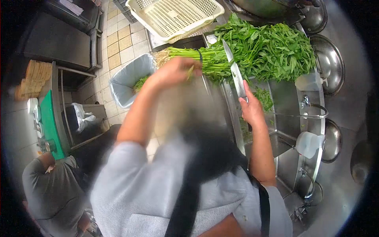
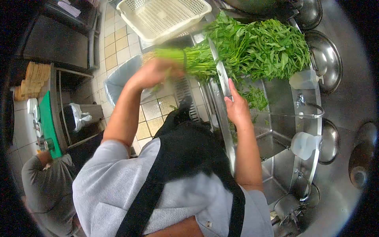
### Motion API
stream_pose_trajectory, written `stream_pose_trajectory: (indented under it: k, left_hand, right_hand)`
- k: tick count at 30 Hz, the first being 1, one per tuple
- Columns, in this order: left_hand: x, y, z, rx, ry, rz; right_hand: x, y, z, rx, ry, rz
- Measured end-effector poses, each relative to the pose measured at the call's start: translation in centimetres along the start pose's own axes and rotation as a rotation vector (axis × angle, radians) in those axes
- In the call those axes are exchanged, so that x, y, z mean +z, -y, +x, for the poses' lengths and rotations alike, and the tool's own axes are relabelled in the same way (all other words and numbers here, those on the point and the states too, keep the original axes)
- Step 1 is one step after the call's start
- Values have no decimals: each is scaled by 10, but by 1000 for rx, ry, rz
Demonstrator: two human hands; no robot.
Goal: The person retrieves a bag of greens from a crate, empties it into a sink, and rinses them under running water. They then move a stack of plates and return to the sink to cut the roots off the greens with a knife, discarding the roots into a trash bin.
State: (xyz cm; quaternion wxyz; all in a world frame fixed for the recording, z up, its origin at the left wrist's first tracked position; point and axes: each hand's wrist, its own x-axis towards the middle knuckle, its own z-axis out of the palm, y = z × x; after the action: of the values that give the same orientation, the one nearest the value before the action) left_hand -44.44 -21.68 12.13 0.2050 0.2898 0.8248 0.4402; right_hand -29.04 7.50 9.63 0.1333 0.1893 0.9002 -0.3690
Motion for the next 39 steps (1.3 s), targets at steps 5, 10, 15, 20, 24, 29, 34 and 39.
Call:
stream_pose_trajectory:
  k: [5, 10, 15, 20, 24, 29, 34, 39]
  left_hand:
    - [6, 26, 97, 52, -6, 410]
    - [23, 48, 124, -96, 261, 722]
    - [26, 70, 128, -118, 352, 524]
    - [27, 28, 105, -144, 203, 602]
    - [18, -12, 125, -148, 158, 751]
    - [43, -8, 142, -111, 166, 927]
    - [70, 9, 135, -111, 68, 1031]
    - [67, 2, 137, -175, 117, 986]
  right_hand:
    - [3, 4, 0, 52, -4, -1]
    - [6, 2, -5, 0, -28, 7]
    - [11, 1, -5, -22, -47, 19]
    - [-9, 8, -14, -76, -52, -13]
    - [-29, 18, -11, -258, -181, 1]
    - [-44, 39, -8, -322, -250, -107]
    - [-42, 24, -4, -248, -157, -251]
    - [-52, 28, -4, -205, -113, -318]
